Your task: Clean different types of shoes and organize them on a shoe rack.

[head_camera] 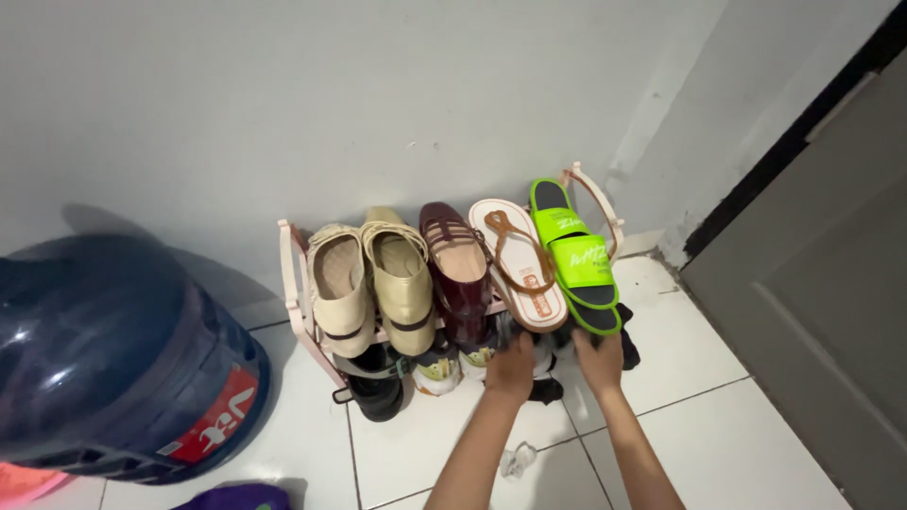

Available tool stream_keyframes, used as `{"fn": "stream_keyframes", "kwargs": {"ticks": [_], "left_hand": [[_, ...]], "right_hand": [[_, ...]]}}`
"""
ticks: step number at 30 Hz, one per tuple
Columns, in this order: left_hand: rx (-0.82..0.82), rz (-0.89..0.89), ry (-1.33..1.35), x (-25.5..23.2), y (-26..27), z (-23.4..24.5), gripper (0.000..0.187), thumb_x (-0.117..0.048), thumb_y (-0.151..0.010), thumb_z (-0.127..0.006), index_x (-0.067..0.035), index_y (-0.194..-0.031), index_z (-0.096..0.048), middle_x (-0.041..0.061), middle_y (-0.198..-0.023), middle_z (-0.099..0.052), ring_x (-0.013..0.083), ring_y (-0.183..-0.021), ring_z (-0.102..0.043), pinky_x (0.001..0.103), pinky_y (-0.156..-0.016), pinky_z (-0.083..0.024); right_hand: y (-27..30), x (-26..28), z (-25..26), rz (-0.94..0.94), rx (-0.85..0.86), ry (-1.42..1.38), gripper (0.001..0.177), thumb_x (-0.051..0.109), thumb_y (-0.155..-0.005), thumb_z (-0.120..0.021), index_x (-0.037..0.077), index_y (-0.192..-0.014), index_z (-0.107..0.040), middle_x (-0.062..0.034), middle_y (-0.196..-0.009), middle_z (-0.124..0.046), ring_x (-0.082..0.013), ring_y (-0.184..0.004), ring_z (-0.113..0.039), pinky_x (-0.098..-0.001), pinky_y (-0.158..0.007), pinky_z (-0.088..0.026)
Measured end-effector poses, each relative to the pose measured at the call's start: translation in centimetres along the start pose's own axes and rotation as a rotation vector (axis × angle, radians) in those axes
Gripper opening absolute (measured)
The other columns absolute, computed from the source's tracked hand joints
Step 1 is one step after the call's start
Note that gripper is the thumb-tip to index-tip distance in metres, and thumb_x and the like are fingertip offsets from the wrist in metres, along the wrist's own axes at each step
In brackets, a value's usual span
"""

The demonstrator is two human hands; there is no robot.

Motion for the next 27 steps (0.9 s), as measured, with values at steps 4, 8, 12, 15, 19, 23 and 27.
{"fn": "stream_keyframes", "kwargs": {"ticks": [4,8,12,15,19,23,27], "left_hand": [[0.044,0.005,-0.122,0.1,-0.2,-0.2,0.039,-0.02,-0.099,-0.058,-0.005,-0.131,-0.042,0.022,-0.126,-0.061,0.0411,-0.104,-0.068,0.05,-0.086,-0.055],[0.04,0.008,-0.08,-0.2,0.7,0.5,0.041,-0.023,-0.097,-0.061,-0.005,-0.129,-0.043,0.019,-0.131,-0.059,0.0384,-0.109,-0.066,0.048,-0.087,-0.055],[-0.024,-0.01,-0.109,-0.8,1.0,0.2,0.046,-0.024,-0.095,-0.064,-0.003,-0.13,-0.042,0.019,-0.129,-0.059,0.038,-0.109,-0.064,0.048,-0.088,-0.053],[-0.152,-0.014,-0.235,-1.8,1.6,1.8,0.036,-0.013,-0.092,-0.061,-0.008,-0.125,-0.048,0.014,-0.13,-0.06,0.035,-0.109,-0.066,0.046,-0.087,-0.055],[-0.039,0.076,-0.106,-1.1,1.5,1.3,0.036,-0.013,-0.097,-0.056,-0.008,-0.132,-0.047,0.013,-0.137,-0.055,0.0363,-0.11,-0.065,0.045,-0.086,-0.056],[-0.139,0.009,-0.13,-1.6,3.1,4.0,0.051,-0.003,-0.093,-0.055,-0.005,-0.143,-0.043,0.014,-0.149,-0.049,0.0324,-0.11,-0.068,0.041,-0.081,-0.06],[-0.205,-0.084,-0.041,-2.7,7.1,8.3,0.067,0.0,-0.079,-0.061,-0.002,-0.143,-0.039,0.021,-0.156,-0.04,0.0354,-0.109,-0.065,0.044,-0.08,-0.059]], "right_hand": [[-1.6,-0.2,-2.7,0.176,0.028,-0.303,0.04,0.02,-0.091,-0.071,-0.002,-0.124,-0.064,-0.0132,-0.116,-0.071,-0.0231,-0.104,-0.065,-0.0353,-0.092,-0.049],[-2.4,-2.2,-4.3,0.106,0.123,-0.451,0.036,0.02,-0.097,-0.065,-0.004,-0.124,-0.063,-0.0093,-0.119,-0.071,-0.0171,-0.106,-0.063,-0.0334,-0.093,-0.048],[-2.9,-4.9,-5.7,0.005,0.169,-0.471,0.039,0.023,-0.099,-0.062,-0.005,-0.126,-0.063,-0.0094,-0.121,-0.07,-0.0171,-0.106,-0.061,-0.0337,-0.091,-0.048],[-3.0,-5.0,-5.6,-0.055,0.18,-0.452,0.041,0.025,-0.101,-0.061,-0.005,-0.128,-0.061,-0.011,-0.122,-0.069,-0.0195,-0.11,-0.06,-0.0349,-0.095,-0.047],[-1.9,-1.0,-3.6,0.078,0.236,-0.434,0.053,0.036,-0.106,-0.054,-0.004,-0.14,-0.053,-0.0129,-0.139,-0.06,-0.0209,-0.126,-0.054,-0.0349,-0.104,-0.041],[1.4,-3.1,-3.0,-0.36,0.206,-0.584,0.065,0.05,-0.1,-0.04,0.011,-0.151,-0.037,-0.0038,-0.146,-0.043,-0.0169,-0.123,-0.049,-0.0422,-0.085,-0.05],[8.2,-10.8,-3.1,-0.325,-0.001,-0.629,0.058,0.046,-0.106,-0.044,0.005,-0.147,-0.042,-0.0096,-0.13,-0.054,-0.0215,-0.097,-0.06,-0.0355,-0.077,-0.05]]}}
Point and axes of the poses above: each hand's wrist, its own y-axis away from the middle knuckle, its own z-axis out of the back of the hand, x = y × z, the point moved 7 cm from there along -y, towards the middle knuckle
